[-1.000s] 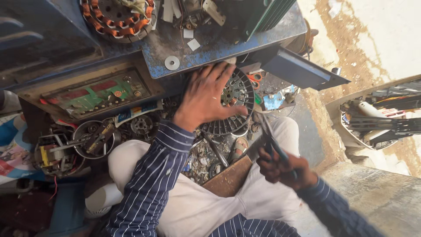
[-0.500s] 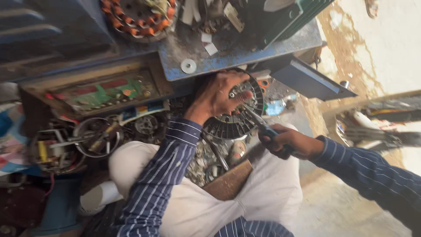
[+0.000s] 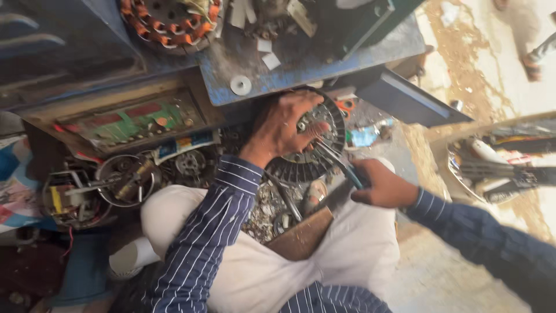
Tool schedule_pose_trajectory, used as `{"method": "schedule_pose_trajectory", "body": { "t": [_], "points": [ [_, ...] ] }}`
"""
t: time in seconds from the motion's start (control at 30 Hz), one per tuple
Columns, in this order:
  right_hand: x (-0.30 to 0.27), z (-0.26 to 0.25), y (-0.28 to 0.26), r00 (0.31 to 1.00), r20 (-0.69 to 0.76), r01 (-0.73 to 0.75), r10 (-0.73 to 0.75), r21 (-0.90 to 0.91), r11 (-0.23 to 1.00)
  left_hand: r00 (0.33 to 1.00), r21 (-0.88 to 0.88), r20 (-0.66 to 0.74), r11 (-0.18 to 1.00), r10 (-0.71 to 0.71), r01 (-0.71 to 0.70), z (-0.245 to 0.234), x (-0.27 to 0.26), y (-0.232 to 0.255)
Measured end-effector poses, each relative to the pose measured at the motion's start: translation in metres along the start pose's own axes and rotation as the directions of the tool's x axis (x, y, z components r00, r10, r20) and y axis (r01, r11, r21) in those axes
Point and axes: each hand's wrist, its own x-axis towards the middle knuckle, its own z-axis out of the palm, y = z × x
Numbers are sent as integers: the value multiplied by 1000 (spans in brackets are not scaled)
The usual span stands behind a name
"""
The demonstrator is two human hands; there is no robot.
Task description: The person repairs a fan motor by using pliers to adjust wires and components on the stator, then cleans a metal part with a black cloth.
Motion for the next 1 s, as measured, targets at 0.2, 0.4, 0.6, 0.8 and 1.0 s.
{"method": "schedule_pose_trajectory", "body": {
  "t": [0.2, 0.4, 0.6, 0.8, 1.0],
  "points": [
    [25, -14, -14, 934, 297, -267, 197, 217, 939, 1000, -29, 13, 999, 15, -15, 1, -4, 2],
    [14, 0, -9, 994, 99, -38, 39, -10, 999, 997, 3, -49, 998, 60, -60, 13, -9, 5],
    [21, 5, -2, 967, -138, 158, -214, -334, 929, 998, 8, 29, 999, -52, 51, 6, -10, 7],
    [21, 9, -16, 986, -154, -29, -58, -507, 862, 997, 45, -66, 999, 34, -31, 3, -11, 10],
    [28, 0, -16, 998, 12, 57, -56, -304, 951, 999, 28, -33, 1000, -6, 7, -3, -6, 17]
  ]
}}
